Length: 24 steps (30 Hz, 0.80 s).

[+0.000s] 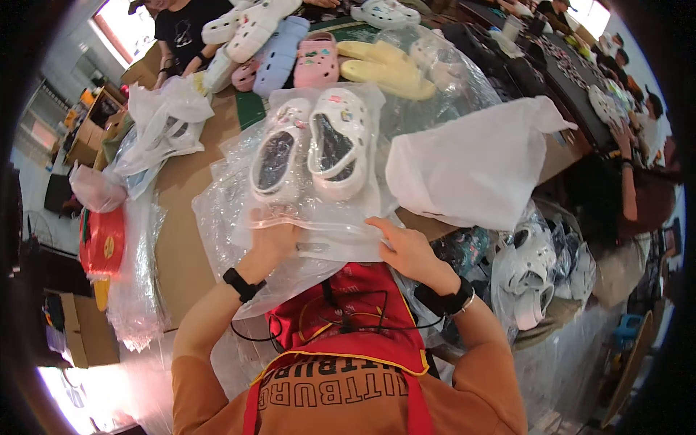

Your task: Packing white clogs into plastic bags at a factory finishing workbench.

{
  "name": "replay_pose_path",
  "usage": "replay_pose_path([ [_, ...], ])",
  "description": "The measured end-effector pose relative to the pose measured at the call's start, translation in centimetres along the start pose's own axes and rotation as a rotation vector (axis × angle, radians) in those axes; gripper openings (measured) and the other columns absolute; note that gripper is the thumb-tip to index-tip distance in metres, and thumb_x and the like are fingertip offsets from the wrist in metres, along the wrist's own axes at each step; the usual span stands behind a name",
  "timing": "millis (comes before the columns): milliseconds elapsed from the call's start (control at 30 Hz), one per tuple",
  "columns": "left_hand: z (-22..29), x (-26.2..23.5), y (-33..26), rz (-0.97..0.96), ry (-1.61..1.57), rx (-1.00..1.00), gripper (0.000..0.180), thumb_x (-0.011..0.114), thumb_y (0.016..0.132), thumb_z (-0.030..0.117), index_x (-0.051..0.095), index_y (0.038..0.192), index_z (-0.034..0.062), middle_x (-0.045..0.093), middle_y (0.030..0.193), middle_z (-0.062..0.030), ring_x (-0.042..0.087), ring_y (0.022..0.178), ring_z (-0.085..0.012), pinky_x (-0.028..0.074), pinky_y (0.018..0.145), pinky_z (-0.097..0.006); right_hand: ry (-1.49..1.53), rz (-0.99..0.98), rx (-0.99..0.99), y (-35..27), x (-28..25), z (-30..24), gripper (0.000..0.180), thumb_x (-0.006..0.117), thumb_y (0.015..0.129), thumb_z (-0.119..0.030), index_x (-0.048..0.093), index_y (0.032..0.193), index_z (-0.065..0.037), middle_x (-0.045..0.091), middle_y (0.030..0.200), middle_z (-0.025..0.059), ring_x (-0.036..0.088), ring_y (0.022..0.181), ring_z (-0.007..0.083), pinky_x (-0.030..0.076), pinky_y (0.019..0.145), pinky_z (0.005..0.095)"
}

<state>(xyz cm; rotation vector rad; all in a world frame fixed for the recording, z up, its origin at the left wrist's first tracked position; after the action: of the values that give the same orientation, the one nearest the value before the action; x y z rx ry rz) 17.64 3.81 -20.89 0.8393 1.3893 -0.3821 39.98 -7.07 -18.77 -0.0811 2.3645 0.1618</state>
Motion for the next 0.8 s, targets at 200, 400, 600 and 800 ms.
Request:
replay_pose_path([
  [200, -0.1, 1.7, 2.0, -0.065, -0.179, -0.039, 0.030, 0.055, 0.076, 0.020, 0.058, 0.104, 0.0091, 0.061, 0.086, -0.0119, 0.055, 0.094, -0.0297, 0.042, 0.078, -0.044, -0.080, -0.124, 0.003, 0.5, -0.3, -0.8, 0.044, 0.051, 0.078, -0.014, 0.045, 0.122, -0.013, 0.055, 0.065, 0.0164, 0.057, 0.061, 0.0331, 0.043, 0.057, 0.0423],
  [400, 2.5, -3.9, 0.0, -0.102, -0.287, 0.261, 0.036, 0.061, 0.069, 0.010, 0.057, 0.105, 0.0111, 0.058, 0.096, -0.0116, 0.054, 0.096, -0.0294, 0.044, 0.078, -0.039, -0.058, -0.068, 0.019, -1.1, -1.6, -1.9, 0.037, 0.055, 0.079, -0.016, 0.051, 0.115, -0.012, 0.057, 0.066, 0.0142, 0.057, 0.061, 0.0319, 0.043, 0.056, 0.0395],
  [600, 3.4, -7.6, 0.0, 0.067, -0.185, 0.326, 0.044, 0.059, 0.071, 0.007, 0.054, 0.114, 0.0128, 0.055, 0.098, -0.0109, 0.053, 0.096, -0.0267, 0.041, 0.081, -0.037, -0.604, 0.552, -0.343, -1.3, -9.1, -6.3, 0.052, 0.067, 0.070, -0.014, 0.051, 0.120, -0.013, 0.057, 0.109, 0.0108, 0.052, 0.102, 0.0304, 0.039, 0.086, 0.0432],
  [800, 3.2, -8.4, 0.5, 0.401, -0.133, 0.251, 0.051, 0.065, 0.067, 0.009, 0.051, 0.116, 0.0133, 0.049, 0.111, -0.0114, 0.048, 0.106, -0.0286, 0.040, 0.084, -0.037, -0.846, 0.382, -0.172, 2.3, -8.6, -1.4, 0.066, 0.066, 0.068, -0.011, 0.041, 0.129, -0.014, 0.052, 0.117, 0.0120, 0.047, 0.110, 0.0300, 0.030, 0.096, 0.0520],
])
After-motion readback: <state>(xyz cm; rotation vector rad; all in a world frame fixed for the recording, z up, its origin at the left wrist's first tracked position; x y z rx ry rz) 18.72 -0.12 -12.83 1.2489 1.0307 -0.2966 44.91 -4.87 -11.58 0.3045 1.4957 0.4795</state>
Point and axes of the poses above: each hand's wrist, its own y-axis towards the middle knuckle, its own x-axis out of the palm, z = x × y, the point moved 4 cm from there along y, towards the middle knuckle
